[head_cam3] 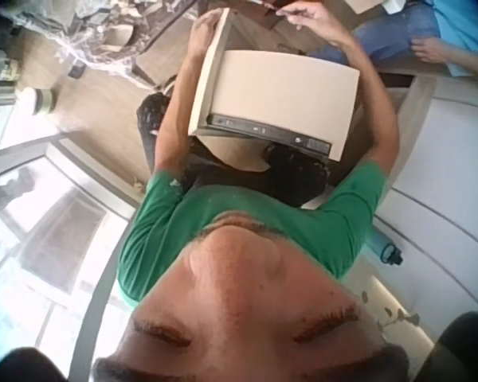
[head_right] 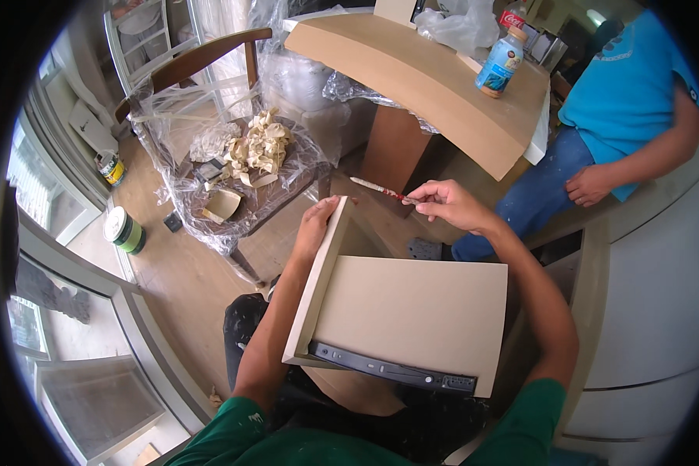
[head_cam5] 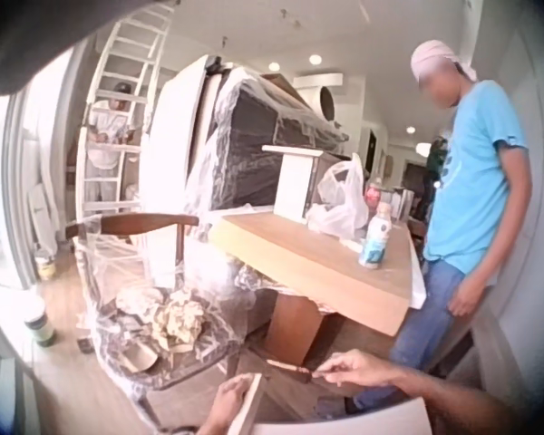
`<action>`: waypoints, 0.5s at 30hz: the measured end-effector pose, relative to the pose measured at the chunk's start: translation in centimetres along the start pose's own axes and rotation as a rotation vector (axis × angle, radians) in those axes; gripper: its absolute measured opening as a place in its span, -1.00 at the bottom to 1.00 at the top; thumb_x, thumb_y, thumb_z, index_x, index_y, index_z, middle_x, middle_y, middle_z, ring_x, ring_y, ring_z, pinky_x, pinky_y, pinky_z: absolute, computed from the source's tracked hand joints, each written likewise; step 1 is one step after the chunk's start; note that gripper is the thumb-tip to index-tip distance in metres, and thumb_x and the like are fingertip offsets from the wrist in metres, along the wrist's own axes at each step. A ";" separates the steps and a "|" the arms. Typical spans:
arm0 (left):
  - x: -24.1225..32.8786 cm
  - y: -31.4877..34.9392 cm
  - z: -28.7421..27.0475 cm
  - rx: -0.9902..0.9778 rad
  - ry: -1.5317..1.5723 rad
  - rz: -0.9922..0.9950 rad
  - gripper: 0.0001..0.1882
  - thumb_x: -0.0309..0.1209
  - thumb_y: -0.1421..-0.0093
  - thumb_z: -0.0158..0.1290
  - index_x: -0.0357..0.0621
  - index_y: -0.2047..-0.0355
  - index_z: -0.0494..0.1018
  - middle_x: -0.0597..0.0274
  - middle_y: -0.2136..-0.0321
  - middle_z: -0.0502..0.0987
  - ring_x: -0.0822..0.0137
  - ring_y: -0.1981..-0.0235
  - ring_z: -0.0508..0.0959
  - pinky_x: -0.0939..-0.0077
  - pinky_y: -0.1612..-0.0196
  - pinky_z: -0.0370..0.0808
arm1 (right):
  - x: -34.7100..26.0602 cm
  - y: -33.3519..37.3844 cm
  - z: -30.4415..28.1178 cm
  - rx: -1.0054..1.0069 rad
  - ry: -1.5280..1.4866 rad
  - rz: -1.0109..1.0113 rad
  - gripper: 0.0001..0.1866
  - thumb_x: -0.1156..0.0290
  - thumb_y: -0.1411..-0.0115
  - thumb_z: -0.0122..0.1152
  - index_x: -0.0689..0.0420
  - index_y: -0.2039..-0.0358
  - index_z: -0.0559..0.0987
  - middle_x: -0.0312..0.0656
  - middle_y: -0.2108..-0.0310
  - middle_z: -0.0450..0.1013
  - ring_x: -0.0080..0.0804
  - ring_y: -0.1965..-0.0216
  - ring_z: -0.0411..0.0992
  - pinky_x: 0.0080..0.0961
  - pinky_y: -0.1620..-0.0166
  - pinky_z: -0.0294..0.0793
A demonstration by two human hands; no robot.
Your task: The person sands the interior and edges of a wooden drawer unit using a sanding block and applies a liquid coating to the edges with a brush.
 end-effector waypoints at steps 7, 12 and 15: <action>-1.2 -0.9 -1.7 0.087 0.199 -0.306 -0.57 -0.16 -0.49 -0.07 -0.18 -0.01 0.67 0.31 0.36 0.65 0.53 0.40 0.56 0.59 0.30 0.48 | 2.2 0.3 2.3 0.134 0.324 -0.324 -0.75 0.52 -0.32 0.33 0.22 0.00 0.73 -0.27 0.26 0.54 -0.56 0.20 0.48 -0.61 0.12 0.44; 0.1 0.1 -1.2 0.072 0.181 -0.263 -0.56 -0.14 -0.49 -0.08 -0.20 -0.02 0.63 0.25 0.32 0.65 0.49 0.35 0.60 0.53 0.27 0.54 | 4.2 -0.1 3.3 0.227 0.246 -0.418 -0.74 0.60 -0.20 0.40 0.19 0.07 0.75 -0.27 0.34 0.54 -0.57 0.41 0.40 -0.57 0.30 0.41; 1.0 0.9 0.6 0.091 0.217 -0.272 -0.55 -0.14 -0.51 -0.10 -0.21 -0.08 0.59 0.23 0.24 0.63 0.43 0.30 0.61 0.50 0.22 0.57 | 4.0 0.3 3.3 0.229 0.269 -0.433 -0.78 0.61 -0.19 0.41 0.20 0.12 0.75 -0.25 0.35 0.54 -0.52 0.40 0.43 -0.55 0.32 0.42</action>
Point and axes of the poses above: each hand's wrist, its own y-axis away from the middle knuckle, its own z-axis out of the palm, x = y × z, the point moved 2 cm from there along -y, towards the middle knuckle
